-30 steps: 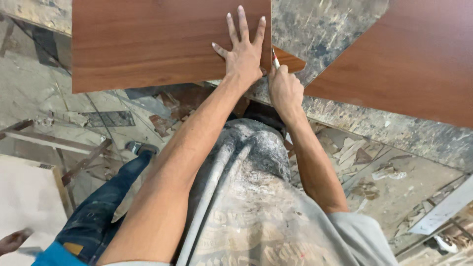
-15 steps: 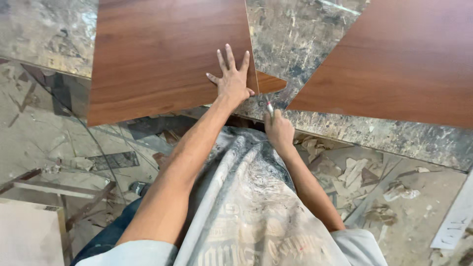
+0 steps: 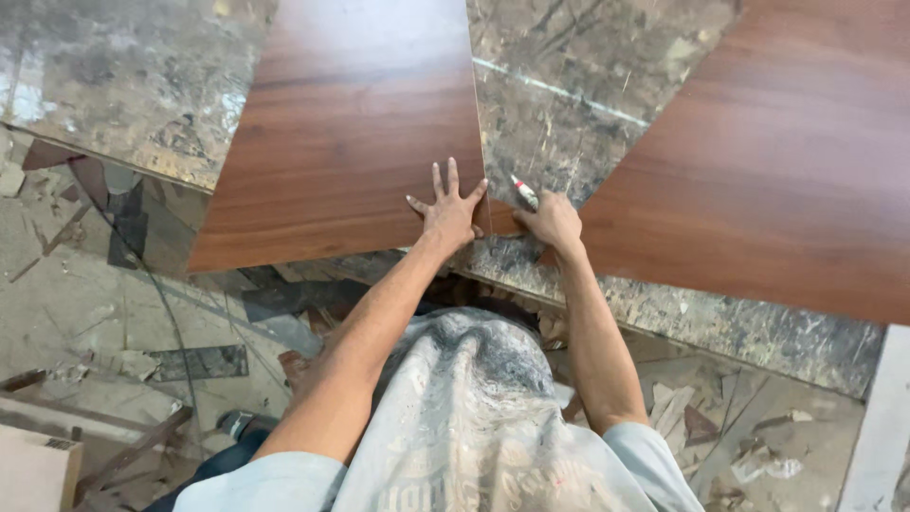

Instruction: The person aligns wood-grain laminate flooring planks edge to edge on a workbench, marks the plank edges with a marker, and stacks the aligned planks together. They repeatedly pick up planks, fit their edges flush, and set matched planks aside in a pile.

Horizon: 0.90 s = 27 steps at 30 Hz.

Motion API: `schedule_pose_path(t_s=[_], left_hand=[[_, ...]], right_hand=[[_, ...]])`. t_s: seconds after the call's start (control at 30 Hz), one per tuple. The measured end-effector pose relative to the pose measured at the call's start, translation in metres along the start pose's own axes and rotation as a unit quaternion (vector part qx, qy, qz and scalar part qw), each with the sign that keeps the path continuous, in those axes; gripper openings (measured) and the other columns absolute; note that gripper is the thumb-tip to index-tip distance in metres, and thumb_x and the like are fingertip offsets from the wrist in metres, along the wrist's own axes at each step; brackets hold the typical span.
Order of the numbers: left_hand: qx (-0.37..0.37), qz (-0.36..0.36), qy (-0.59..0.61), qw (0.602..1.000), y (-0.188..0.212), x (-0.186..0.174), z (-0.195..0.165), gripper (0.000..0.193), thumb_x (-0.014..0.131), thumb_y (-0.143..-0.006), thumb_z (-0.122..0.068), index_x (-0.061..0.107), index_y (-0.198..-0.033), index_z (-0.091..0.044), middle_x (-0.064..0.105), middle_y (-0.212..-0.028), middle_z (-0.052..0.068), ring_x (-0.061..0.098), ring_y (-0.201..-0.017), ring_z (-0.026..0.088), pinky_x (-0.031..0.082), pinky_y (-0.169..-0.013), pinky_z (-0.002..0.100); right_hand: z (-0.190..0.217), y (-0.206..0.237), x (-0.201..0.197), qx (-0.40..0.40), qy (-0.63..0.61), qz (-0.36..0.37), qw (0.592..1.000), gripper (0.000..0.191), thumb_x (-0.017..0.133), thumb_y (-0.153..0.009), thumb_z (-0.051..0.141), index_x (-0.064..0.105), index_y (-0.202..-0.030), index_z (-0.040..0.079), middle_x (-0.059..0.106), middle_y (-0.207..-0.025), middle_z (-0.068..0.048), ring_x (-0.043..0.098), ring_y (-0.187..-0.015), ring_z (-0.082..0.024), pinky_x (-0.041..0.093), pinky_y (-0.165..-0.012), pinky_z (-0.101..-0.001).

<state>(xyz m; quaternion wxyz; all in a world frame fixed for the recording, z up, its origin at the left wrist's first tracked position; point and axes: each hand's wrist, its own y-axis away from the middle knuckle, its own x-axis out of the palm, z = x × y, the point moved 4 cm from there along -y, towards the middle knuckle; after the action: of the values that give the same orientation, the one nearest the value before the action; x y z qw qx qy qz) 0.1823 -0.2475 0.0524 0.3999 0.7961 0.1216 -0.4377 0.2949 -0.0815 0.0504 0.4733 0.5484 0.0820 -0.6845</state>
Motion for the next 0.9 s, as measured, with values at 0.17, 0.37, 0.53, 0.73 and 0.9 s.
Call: schedule_pose_path(t_s=[0.17, 0.37, 0.53, 0.73, 0.9], left_hand=[[-0.011, -0.008, 0.003, 1.000, -0.001, -0.012, 0.003, 0.101, 0.089, -0.074, -0.039, 0.032, -0.158, -0.044, -0.015, -0.170, 0.018, -0.011, -0.155, 0.049, 0.018, -0.099, 0.093], [-0.003, -0.031, 0.009, 0.999, 0.004, -0.021, 0.004, 0.098, 0.090, -0.073, -0.045, 0.038, -0.156, -0.042, -0.013, -0.172, 0.017, -0.011, -0.157, 0.048, 0.018, -0.099, 0.093], [-0.020, -0.013, 0.018, 1.000, 0.008, -0.023, 0.004, 0.102, 0.089, -0.072, -0.048, 0.033, -0.157, -0.046, -0.013, -0.172, 0.013, -0.011, -0.157, 0.044, 0.017, -0.103, 0.091], [-0.020, -0.021, 0.024, 0.999, 0.010, -0.018, 0.004, 0.104, 0.088, -0.073, -0.049, 0.030, -0.159, -0.042, -0.014, -0.171, 0.013, -0.011, -0.156, 0.043, 0.014, -0.103, 0.091], [-0.021, -0.040, 0.022, 0.999, 0.010, -0.016, 0.006, 0.099, 0.085, -0.078, -0.048, 0.031, -0.159, -0.034, -0.004, -0.172, 0.012, -0.003, -0.158, 0.040, 0.016, -0.105, 0.089]], right_hand=[[0.038, -0.020, -0.016, -0.090, -0.079, 0.106, 0.987, 0.045, 0.083, -0.078, 0.036, 0.071, -0.093, -0.004, 0.071, -0.076, -0.022, 0.072, -0.071, -0.030, 0.055, -0.068, -0.0457], [0.035, -0.007, -0.044, -0.097, -0.382, -0.088, 0.915, 0.021, 0.078, -0.092, 0.017, 0.068, -0.091, -0.002, 0.066, -0.076, -0.005, 0.057, -0.064, -0.013, 0.049, -0.057, -0.0366], [-0.076, 0.026, -0.038, 0.172, -0.695, -0.312, 0.625, 0.015, 0.067, -0.101, 0.020, 0.060, -0.099, 0.007, 0.059, -0.074, 0.003, 0.045, -0.049, -0.007, 0.035, -0.040, -0.0242], [-0.091, 0.047, 0.006, 0.126, -0.659, -0.238, 0.703, 0.009, 0.067, -0.098, 0.010, 0.066, -0.104, 0.003, 0.057, -0.075, -0.001, 0.053, -0.056, -0.009, 0.042, -0.045, -0.0257], [-0.049, 0.045, 0.008, 0.011, -0.375, -0.228, 0.899, 0.015, 0.072, -0.092, 0.011, 0.075, -0.103, 0.002, 0.070, -0.081, -0.005, 0.066, -0.070, -0.018, 0.052, -0.066, -0.0390]])
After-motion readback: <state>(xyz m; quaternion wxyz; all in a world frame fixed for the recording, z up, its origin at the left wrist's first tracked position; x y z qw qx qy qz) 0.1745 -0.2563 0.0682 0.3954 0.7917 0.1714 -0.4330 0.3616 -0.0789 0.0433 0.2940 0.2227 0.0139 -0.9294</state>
